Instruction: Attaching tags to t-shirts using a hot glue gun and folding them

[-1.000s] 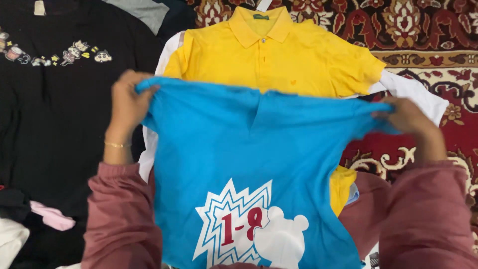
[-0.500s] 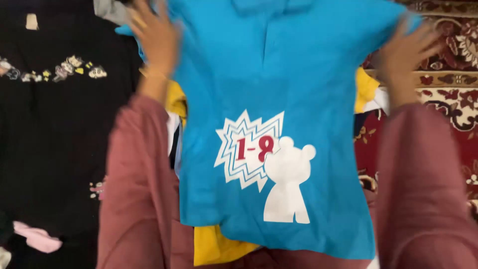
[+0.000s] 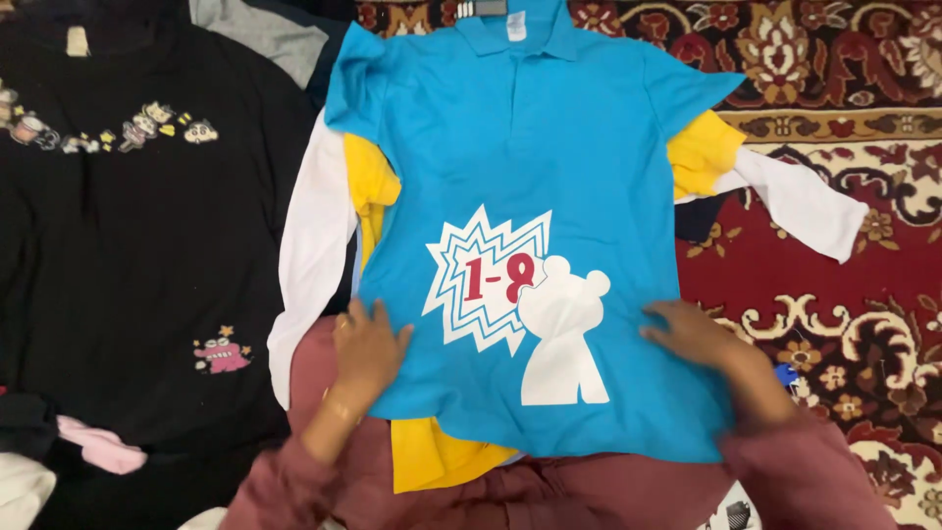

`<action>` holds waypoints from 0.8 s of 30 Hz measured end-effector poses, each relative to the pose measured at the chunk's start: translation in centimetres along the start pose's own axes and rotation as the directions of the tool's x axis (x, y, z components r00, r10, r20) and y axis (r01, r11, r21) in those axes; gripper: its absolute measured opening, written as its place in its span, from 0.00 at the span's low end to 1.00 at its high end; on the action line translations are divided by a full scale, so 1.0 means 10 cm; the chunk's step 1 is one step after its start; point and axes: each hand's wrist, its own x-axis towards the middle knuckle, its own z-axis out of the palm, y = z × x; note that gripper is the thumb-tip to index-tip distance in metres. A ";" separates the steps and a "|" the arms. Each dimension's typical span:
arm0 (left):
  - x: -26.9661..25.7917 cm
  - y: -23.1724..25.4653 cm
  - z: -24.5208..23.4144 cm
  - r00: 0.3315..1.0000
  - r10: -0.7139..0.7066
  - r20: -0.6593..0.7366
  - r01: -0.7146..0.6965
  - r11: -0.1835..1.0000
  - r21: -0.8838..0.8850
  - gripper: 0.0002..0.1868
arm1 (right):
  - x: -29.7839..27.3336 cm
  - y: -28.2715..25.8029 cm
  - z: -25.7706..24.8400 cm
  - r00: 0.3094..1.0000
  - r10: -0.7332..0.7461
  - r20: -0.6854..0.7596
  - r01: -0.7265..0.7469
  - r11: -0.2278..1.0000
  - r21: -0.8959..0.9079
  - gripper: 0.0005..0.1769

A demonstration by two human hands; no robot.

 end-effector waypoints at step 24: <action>-1.19 -0.38 -0.40 0.983 -0.169 -0.070 -0.105 -0.210 -0.972 0.08 | -1.77 -0.65 0.13 0.676 0.618 -0.402 0.256 0.315 0.914 0.10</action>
